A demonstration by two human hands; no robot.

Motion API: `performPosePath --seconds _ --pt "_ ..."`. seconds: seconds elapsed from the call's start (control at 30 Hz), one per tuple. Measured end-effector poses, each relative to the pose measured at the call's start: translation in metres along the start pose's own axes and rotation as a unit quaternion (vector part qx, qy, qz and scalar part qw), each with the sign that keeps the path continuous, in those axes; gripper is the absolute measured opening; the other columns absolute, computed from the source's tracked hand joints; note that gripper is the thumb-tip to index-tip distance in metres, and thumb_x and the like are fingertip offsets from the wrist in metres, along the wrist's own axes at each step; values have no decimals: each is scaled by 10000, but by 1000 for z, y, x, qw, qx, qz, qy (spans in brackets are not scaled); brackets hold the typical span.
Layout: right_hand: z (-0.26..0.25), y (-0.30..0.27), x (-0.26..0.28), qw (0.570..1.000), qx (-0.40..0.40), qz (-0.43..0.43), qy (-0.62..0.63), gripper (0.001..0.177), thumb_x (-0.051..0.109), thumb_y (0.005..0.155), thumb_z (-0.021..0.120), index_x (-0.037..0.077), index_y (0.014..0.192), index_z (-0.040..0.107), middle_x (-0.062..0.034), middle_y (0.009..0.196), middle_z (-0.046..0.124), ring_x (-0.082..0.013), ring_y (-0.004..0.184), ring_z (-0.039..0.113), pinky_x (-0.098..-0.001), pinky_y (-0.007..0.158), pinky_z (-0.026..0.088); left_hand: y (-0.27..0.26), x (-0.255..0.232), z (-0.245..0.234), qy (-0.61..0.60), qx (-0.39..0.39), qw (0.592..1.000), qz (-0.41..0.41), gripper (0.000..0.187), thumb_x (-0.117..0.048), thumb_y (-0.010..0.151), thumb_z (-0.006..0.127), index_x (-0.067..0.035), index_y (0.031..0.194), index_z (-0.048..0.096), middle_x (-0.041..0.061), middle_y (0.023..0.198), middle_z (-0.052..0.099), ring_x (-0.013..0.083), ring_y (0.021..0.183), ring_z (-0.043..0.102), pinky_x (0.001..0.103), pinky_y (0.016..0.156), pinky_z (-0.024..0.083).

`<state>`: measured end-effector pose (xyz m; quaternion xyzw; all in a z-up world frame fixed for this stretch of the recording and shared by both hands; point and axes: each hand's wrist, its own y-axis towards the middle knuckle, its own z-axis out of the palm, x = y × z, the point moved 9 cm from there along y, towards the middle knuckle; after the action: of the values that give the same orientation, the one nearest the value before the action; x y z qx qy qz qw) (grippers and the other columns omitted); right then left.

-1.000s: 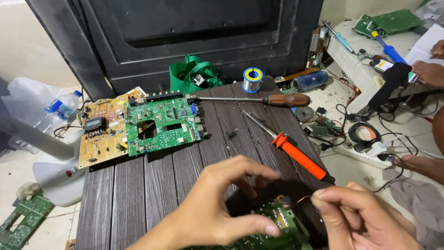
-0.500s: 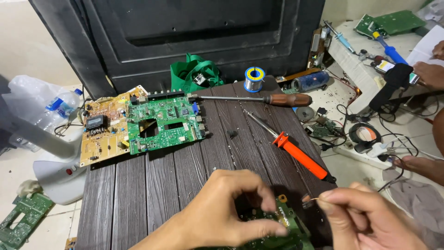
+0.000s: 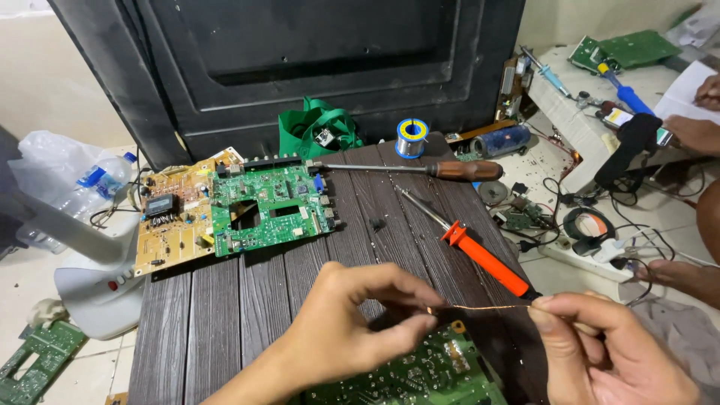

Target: Preparing a thin wire by twisting it and then soldering it onto a circuit board

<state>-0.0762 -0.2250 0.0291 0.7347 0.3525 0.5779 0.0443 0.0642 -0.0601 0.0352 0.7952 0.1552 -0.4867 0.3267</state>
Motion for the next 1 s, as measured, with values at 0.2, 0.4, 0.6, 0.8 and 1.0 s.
performPosePath --seconds 0.2,0.4,0.6,0.8,1.0 --pt "11 7 -6 998 44 -25 24 23 73 964 763 53 965 751 9 649 622 15 631 456 -118 677 384 -7 30 -4 -338 -71 938 -14 127 82 919 618 19 1027 641 278 1053 763 207 773 740 303 703 627" --pt "23 26 -6 981 135 -91 -108 58 267 836 774 238 877 803 62 615 692 -65 559 616 -219 631 509 -7 41 -3 -346 -92 931 -66 227 -33 937 644 75 1115 733 222 1022 785 227 779 755 351 745 663" --pt "72 48 18 887 406 -90 -202 831 603 731 742 352 1490 516 120 1467 623 -135 1363 543 -379 1075 430 -10 23 -39 -83 -233 969 -17 123 -57 779 861 -44 886 800 98 927 846 104 806 796 203 773 683" --pt "128 32 116 846 401 -348 -38 559 250 865 722 93 1381 575 -89 1377 666 -248 1279 632 -390 1069 434 -12 10 -61 93 -262 957 79 259 -93 851 826 -90 1071 689 28 1034 819 102 926 809 214 836 669" --pt "202 34 51 879 476 -22 12 370 94 896 555 215 1184 754 18 745 717 -106 508 629 -265 552 485 -10 42 -91 130 -316 938 67 202 -33 804 847 -95 948 721 26 989 833 128 956 816 204 786 658"
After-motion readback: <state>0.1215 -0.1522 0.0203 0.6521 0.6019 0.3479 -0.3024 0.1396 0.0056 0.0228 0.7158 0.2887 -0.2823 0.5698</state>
